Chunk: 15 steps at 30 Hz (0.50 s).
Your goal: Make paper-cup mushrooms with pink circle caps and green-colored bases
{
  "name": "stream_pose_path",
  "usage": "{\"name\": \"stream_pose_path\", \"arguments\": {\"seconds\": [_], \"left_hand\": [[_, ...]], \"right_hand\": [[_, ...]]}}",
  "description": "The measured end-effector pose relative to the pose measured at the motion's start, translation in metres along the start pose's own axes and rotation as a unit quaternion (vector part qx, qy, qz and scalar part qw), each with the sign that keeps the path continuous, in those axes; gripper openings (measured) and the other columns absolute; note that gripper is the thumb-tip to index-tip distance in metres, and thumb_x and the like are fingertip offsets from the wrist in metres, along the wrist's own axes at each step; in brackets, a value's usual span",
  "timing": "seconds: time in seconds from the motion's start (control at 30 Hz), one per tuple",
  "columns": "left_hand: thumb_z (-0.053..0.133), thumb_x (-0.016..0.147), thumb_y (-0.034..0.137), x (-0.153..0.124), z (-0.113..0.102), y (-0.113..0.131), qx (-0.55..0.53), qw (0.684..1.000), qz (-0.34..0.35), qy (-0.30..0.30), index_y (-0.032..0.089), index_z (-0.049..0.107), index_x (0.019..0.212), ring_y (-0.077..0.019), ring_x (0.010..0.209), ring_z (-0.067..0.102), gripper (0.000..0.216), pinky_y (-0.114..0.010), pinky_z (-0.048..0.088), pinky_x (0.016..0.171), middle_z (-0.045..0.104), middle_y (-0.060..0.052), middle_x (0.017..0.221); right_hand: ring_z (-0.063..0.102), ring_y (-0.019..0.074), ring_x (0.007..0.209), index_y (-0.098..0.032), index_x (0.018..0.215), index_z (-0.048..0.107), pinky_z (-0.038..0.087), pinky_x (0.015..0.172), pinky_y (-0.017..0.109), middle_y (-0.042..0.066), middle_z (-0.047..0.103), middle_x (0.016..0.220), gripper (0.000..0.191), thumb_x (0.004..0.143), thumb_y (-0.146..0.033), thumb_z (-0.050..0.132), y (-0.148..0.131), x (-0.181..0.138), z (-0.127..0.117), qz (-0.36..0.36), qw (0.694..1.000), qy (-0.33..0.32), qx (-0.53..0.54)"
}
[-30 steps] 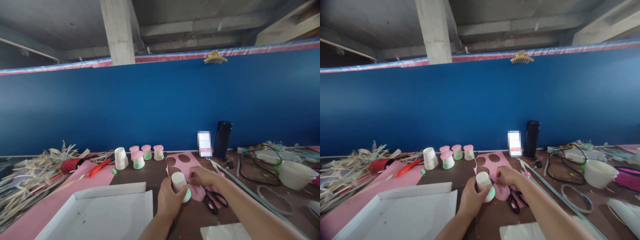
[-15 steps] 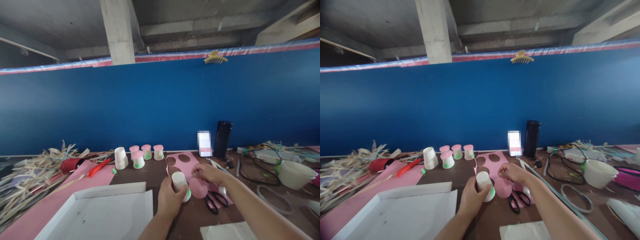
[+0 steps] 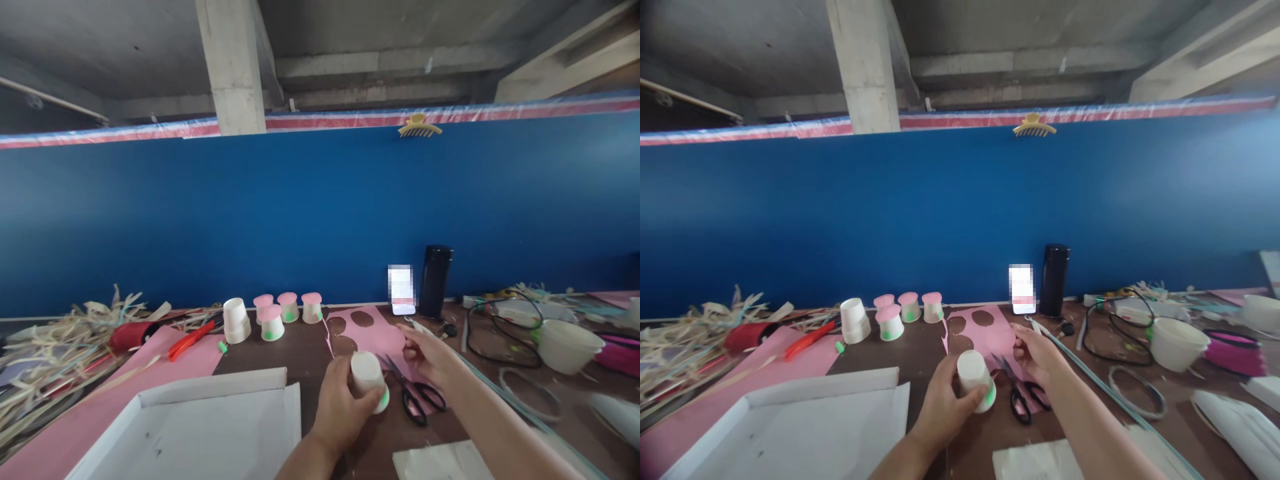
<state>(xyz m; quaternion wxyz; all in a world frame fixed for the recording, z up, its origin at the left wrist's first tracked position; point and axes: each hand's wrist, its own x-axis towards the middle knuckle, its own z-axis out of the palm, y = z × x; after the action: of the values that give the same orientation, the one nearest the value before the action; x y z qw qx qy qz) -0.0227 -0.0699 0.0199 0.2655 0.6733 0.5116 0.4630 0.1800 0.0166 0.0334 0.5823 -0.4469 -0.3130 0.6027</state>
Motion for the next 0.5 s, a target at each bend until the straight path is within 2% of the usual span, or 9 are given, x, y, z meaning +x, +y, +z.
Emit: {"name": "stream_pose_path", "arguments": {"seconds": [0.07, 0.17, 0.23, 0.37, 0.5], "left_hand": [[0.072, 0.064, 0.037, -0.002, 0.0, 0.001, -0.04, 0.998, 0.034, -0.032, 0.019, 0.058, 0.111, -0.0232, 0.105, 0.052, 0.052, -0.032, 0.038, 0.095, 0.06, -0.007, 0.111], [0.072, 0.065, 0.038, -0.005, 0.0, 0.001, -0.097, 0.99, 0.046, -0.093, 0.02, 0.056, 0.117, -0.0245, 0.108, 0.052, 0.058, -0.034, 0.038, 0.097, 0.058, -0.008, 0.117], [0.073, 0.064, 0.042, -0.006, 0.0, 0.001, -0.098, 0.987, 0.058, -0.112, 0.021, 0.056, 0.119, -0.027, 0.114, 0.048, 0.061, -0.038, 0.036, 0.1, 0.053, -0.009, 0.126], [0.075, 0.059, 0.045, -0.008, -0.003, 0.005, 0.005, 0.984, 0.129, -0.119, 0.024, 0.059, 0.115, -0.0328, 0.131, 0.028, 0.062, -0.048, 0.023, 0.107, 0.037, -0.011, 0.14], [0.072, 0.063, 0.043, -0.008, -0.004, 0.011, 0.095, 0.979, 0.161, -0.084, 0.027, 0.058, 0.115, -0.0343, 0.134, 0.02, 0.056, -0.05, 0.019, 0.108, 0.031, -0.009, 0.144]], "right_hand": [[0.04, 0.0031, 0.036, -0.019, 0.079, 0.056, 0.032, 0.029, 0.01, -0.008, 0.043, 0.047, 0.014, 0.072, -0.015, 0.068, 0.002, -0.005, 0.003, 0.006, 0.999, 0.013, 0.045], [0.04, 0.0025, 0.035, -0.019, 0.079, 0.056, 0.033, 0.028, 0.009, -0.008, 0.044, 0.048, 0.014, 0.074, -0.01, 0.065, 0.004, -0.013, 0.007, 0.018, 0.994, 0.022, 0.108], [0.042, 0.0018, 0.036, -0.019, 0.078, 0.055, 0.035, 0.029, 0.007, -0.008, 0.045, 0.05, 0.015, 0.075, -0.007, 0.063, 0.007, -0.019, 0.01, 0.027, 0.988, 0.017, 0.148], [0.044, 0.0014, 0.039, -0.019, 0.078, 0.052, 0.038, 0.032, 0.006, -0.008, 0.044, 0.053, 0.021, 0.077, 0.001, 0.052, 0.013, -0.029, 0.014, 0.053, 0.975, -0.005, 0.214], [0.046, 0.0011, 0.041, -0.018, 0.085, 0.052, 0.041, 0.035, 0.006, -0.006, 0.046, 0.056, 0.024, 0.08, 0.004, 0.042, 0.015, -0.035, 0.015, 0.07, 0.964, -0.016, 0.256]]}}
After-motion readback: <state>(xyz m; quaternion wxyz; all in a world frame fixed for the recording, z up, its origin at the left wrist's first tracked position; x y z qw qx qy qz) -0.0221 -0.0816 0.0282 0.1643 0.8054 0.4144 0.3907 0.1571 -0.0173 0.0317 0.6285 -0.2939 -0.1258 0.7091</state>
